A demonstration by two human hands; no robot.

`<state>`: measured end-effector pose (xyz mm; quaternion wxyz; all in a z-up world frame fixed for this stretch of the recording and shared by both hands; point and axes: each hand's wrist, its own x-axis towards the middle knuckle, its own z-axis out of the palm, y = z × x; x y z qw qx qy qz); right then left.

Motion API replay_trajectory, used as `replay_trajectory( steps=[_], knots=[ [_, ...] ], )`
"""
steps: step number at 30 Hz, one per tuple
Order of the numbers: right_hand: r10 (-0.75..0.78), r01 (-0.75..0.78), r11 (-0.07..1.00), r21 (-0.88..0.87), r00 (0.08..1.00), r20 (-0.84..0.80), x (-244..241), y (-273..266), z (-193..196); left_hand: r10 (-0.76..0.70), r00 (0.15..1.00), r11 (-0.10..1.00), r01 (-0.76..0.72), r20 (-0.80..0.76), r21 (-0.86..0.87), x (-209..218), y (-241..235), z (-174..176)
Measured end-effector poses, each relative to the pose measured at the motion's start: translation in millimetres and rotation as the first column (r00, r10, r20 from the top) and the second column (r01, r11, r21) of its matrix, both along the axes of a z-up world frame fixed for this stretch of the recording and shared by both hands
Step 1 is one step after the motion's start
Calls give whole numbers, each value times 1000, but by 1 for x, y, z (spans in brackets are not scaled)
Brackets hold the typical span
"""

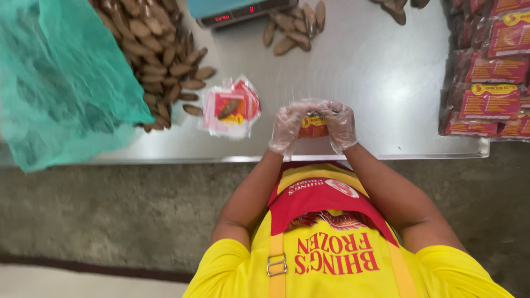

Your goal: The person, wearing clear plastic gloves, places brown food items into small plastic packages by hand. The person also handles larger stacks of pre-packaged items on a metal table.

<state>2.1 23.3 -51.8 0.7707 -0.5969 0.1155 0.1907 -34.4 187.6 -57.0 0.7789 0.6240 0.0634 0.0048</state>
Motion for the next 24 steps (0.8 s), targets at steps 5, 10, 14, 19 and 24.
replay_trajectory(
  steps=[5,10,14,19,24],
  knots=[
    [426,419,664,-619,468,774,22,10,2,-207,913,862,0,352,507,36,51,-5],
    [523,54,674,-737,669,528,5,2,-29,-445,893,770,345,66,536,43,82,-48],
    [75,-88,994,64,979,189,-35,18,-56,-449,890,647,383,-77,659,4,81,-119],
    [352,-117,723,-681,911,217,-46,20,-66,-227,838,971,236,-497,-47,-8,71,-167],
    [120,-43,801,-597,989,89,-33,25,-51,-12,994,813,71,-105,579,17,73,-89]
  ],
)
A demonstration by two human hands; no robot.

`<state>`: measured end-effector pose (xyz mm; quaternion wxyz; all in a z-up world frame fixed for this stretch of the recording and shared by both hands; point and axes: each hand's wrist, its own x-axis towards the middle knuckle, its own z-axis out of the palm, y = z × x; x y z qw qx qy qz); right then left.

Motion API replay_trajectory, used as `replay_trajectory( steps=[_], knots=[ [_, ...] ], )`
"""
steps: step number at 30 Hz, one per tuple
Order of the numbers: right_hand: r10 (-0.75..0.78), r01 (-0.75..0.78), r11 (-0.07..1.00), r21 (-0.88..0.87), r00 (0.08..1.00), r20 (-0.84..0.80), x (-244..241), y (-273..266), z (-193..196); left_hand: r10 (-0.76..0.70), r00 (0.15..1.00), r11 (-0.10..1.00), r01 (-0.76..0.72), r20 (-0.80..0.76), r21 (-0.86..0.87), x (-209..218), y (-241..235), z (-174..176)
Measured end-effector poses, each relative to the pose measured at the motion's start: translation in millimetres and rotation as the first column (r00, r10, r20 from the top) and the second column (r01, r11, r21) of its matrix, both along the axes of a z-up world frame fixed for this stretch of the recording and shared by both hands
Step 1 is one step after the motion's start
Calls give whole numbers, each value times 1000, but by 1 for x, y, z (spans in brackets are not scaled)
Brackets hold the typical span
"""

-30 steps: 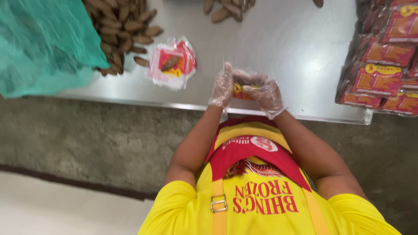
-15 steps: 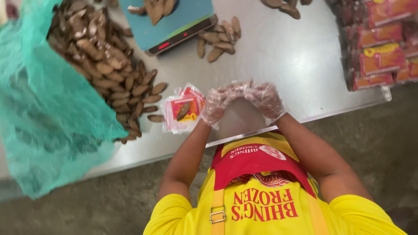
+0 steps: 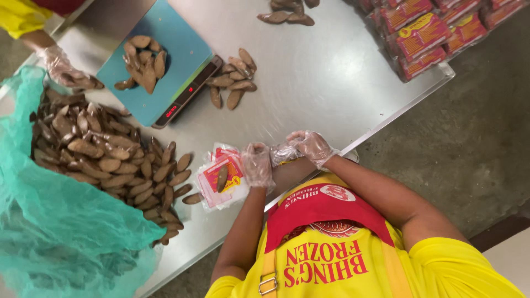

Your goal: The person, wearing clear plastic gloves, places brown food items into small plastic packages by hand. The person also handles larger stacks of pre-packaged items on a metal table.

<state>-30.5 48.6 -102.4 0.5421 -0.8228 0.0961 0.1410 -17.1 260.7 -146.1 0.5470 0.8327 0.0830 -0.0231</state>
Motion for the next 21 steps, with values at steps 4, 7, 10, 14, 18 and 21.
replay_trajectory(
  steps=[4,7,10,14,18,21],
  knots=[
    [-43,60,988,142,992,-122,15,0,8,-653,698,726,465,295,506,-2,0,88],
    [-58,143,973,183,912,-405,23,-2,12,-756,648,607,639,95,473,14,-8,91],
    [-403,405,904,140,914,-40,31,-7,32,-669,722,613,669,-175,420,30,-20,78],
    [593,-549,804,-230,771,234,57,-45,52,-585,693,596,720,-421,356,36,-36,67],
    [484,-479,869,124,875,-15,69,-112,52,-531,725,843,396,-439,-364,36,-101,64],
    [124,-27,956,291,939,-320,80,-196,66,-475,792,766,158,-383,-623,53,-178,74]
  ],
)
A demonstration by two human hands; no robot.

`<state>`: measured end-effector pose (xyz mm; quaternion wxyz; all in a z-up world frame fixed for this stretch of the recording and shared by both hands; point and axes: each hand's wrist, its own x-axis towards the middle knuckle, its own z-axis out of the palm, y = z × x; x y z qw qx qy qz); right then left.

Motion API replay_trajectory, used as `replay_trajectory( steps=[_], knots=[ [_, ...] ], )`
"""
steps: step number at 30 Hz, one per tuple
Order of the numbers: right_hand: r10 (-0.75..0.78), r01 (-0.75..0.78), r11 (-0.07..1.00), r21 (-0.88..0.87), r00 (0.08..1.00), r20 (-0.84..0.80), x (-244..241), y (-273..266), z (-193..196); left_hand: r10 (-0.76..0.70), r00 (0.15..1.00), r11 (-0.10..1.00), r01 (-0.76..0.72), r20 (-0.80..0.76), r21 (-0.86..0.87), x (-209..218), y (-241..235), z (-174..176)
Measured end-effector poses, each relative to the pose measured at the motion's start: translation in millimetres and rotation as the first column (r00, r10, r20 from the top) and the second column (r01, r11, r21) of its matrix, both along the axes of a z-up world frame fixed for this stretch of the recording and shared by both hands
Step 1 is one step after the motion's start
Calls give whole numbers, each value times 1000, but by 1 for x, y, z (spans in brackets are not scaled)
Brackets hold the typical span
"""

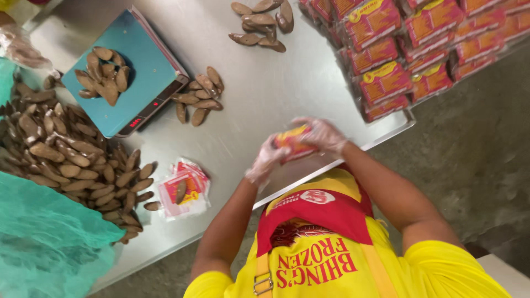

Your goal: The person, wearing clear plastic gloves, places brown food items into small plastic packages by hand. The person also handles larger stacks of pre-packaged items on a metal table.

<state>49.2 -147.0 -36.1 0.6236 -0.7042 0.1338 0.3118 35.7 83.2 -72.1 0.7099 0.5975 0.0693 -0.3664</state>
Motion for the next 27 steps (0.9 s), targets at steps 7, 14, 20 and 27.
replay_trajectory(
  steps=[7,14,20,27],
  knots=[
    [-279,370,929,-18,730,624,50,-162,43,14,987,984,14,157,-179,85,-197,0],
    [413,582,492,-647,499,762,67,-199,48,156,871,982,-188,465,23,118,-202,-76],
    [256,480,760,-438,399,881,23,-120,11,253,310,134,-949,916,284,100,-1,-102],
    [457,-120,870,-478,562,689,58,16,-60,423,475,9,-854,772,520,127,160,-121]
  ],
)
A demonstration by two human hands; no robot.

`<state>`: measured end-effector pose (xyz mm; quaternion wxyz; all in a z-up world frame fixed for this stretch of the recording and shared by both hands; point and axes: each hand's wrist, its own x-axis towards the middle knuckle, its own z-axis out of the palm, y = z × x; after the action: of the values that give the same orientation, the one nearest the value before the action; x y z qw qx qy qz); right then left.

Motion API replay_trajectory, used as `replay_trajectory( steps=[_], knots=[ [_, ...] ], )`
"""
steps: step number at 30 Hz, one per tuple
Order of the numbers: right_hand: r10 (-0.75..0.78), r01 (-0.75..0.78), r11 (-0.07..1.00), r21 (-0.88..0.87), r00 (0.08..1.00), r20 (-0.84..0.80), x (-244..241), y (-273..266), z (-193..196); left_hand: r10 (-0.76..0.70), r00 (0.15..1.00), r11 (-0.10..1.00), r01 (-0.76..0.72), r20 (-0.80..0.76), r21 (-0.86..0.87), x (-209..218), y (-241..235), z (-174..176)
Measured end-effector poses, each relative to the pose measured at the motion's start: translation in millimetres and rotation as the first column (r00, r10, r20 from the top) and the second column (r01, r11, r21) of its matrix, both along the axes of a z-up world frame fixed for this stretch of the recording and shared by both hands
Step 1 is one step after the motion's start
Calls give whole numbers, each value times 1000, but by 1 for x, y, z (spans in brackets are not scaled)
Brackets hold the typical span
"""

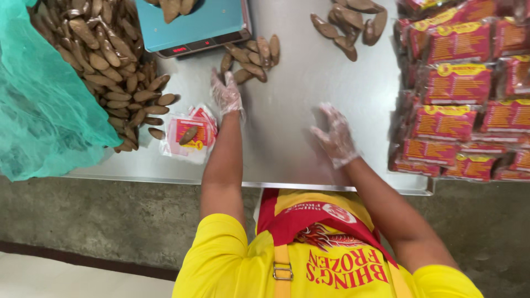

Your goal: The person, wearing clear plastic gloves, places brown food items into small plastic packages by hand. The person also handles larger stacks of pre-packaged items on a metal table.

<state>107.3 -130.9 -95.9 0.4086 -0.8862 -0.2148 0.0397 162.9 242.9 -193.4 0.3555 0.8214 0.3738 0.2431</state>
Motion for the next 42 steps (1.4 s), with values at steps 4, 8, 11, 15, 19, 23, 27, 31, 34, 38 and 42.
replay_trajectory(
  steps=[4,8,11,15,19,23,27,31,34,38,42],
  knots=[
    [-24,30,990,141,999,-47,77,90,-30,-197,913,978,207,-356,-12,46,31,-19],
    [-57,96,947,307,989,-133,139,167,-26,-254,843,956,292,-473,7,77,22,-39],
    [-176,188,979,75,974,-145,160,211,-18,-342,853,882,436,-395,178,76,13,-42],
    [-104,124,960,-251,990,92,155,245,-25,-494,804,628,593,-332,504,62,16,-26],
    [5,28,961,-275,993,120,109,234,-28,-440,893,886,449,-92,116,32,-3,-5],
    [-60,91,968,-232,989,135,25,224,-25,-542,840,839,542,25,-37,-43,-22,9],
    [-233,249,965,-78,957,173,-66,240,-18,-673,717,704,696,180,-139,-125,-19,26],
    [-311,312,950,19,950,-42,-120,250,0,-790,610,596,788,59,-155,-173,9,47],
    [-135,128,982,137,990,43,-130,241,13,-885,443,416,891,142,-183,-195,43,63],
    [-153,210,965,158,939,-309,-129,228,17,-548,696,308,684,464,-662,-224,102,81],
    [-242,482,807,342,797,-553,-109,226,2,-728,671,665,741,-142,96,-238,169,88]
  ],
)
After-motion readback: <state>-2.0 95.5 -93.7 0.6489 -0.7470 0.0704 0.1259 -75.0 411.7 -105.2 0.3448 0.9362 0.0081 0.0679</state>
